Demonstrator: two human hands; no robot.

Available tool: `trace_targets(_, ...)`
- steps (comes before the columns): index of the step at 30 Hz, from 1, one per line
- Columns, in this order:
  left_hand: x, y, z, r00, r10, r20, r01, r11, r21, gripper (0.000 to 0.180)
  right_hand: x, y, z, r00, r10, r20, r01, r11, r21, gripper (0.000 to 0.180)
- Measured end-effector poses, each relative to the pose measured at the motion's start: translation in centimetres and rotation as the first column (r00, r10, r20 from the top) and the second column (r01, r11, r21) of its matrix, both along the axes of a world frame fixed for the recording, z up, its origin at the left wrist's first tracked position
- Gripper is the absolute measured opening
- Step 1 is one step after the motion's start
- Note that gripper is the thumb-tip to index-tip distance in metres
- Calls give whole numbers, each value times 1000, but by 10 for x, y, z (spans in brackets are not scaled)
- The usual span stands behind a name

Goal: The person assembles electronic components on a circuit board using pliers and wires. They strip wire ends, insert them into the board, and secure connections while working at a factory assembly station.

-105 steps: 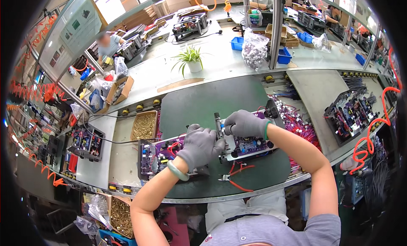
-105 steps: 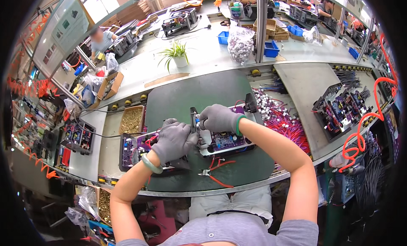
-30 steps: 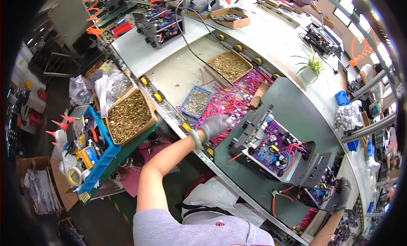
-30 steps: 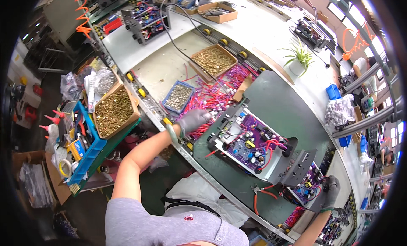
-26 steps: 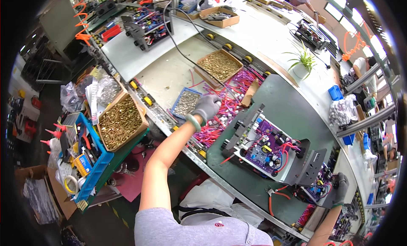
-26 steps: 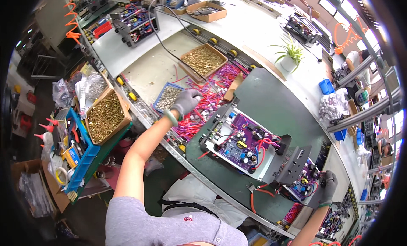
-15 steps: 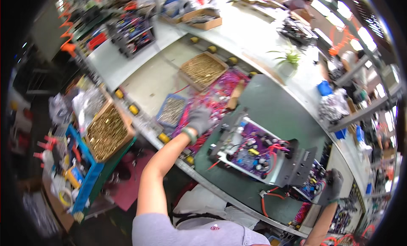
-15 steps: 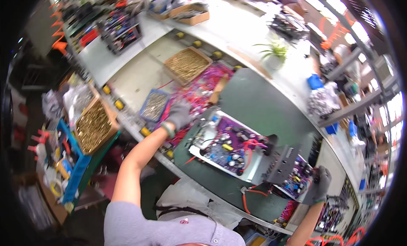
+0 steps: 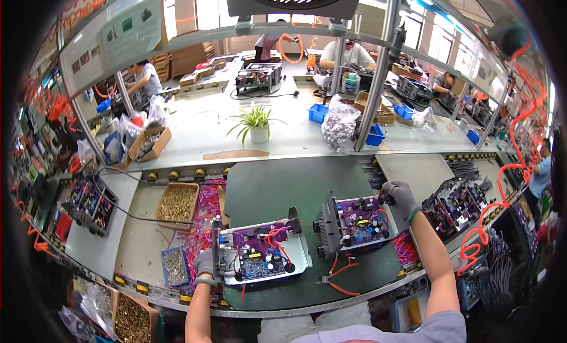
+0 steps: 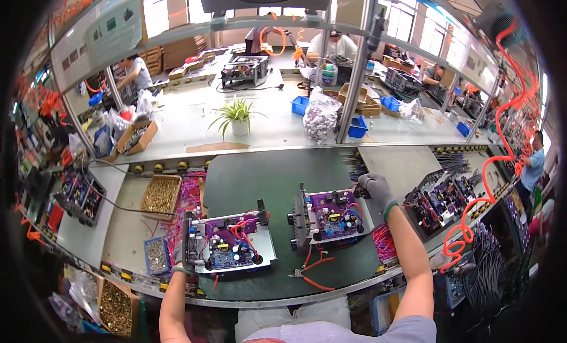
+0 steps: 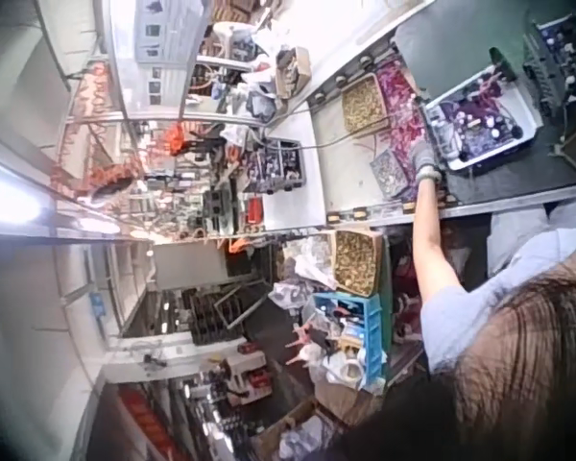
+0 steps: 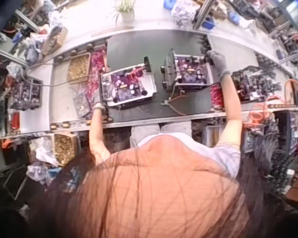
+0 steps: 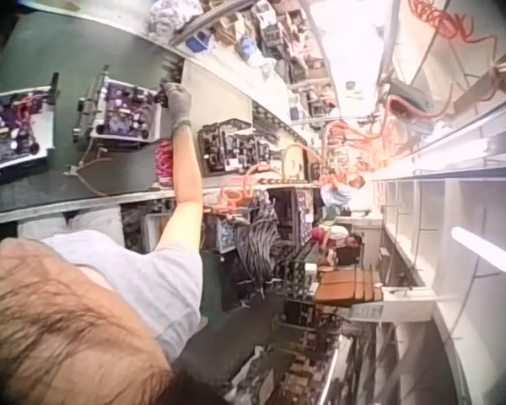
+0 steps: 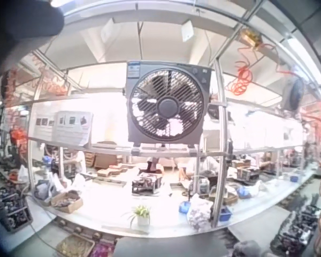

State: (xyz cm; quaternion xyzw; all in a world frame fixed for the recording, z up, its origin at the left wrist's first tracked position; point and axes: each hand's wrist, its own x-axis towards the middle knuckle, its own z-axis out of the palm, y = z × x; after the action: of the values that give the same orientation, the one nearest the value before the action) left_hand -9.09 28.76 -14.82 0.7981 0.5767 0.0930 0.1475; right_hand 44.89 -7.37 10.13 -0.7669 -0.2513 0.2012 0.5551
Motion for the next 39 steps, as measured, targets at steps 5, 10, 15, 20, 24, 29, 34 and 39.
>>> trace_targets(5,-11,42,-25,991,-104,-85,93,989,-117,41,2,10,-3,1000,0,11,1,999,-36,27)
trace_targets(10,-20,14,87,952,-59,300,112,980,-164,39,12,-2,-13,994,-54,97,62,995,-76,29)
trace_targets(15,-64,9,104,991,-117,58,126,970,-207,18,-3,5,-2,985,-69,157,87,990,-111,28)
trace_targets(20,-23,-8,212,483,1,875,154,984,-86,18,5,-4,-16,992,-67,111,74,995,-60,28)
trace_targets(24,78,-48,326,135,146,980,387,903,-187,15,-15,8,-7,991,-25,134,23,1000,16,25)
trace_targets(29,213,-140,372,531,-398,748,692,714,-111,20,-46,25,9,975,-42,217,12,990,137,24)
trace_targets(34,299,-172,310,425,-890,166,832,456,316,16,-30,3,-9,992,-84,92,62,975,215,20)
trace_targets(39,325,-186,302,487,-873,-12,856,475,207,15,-36,2,-11,998,-65,14,59,958,280,20)
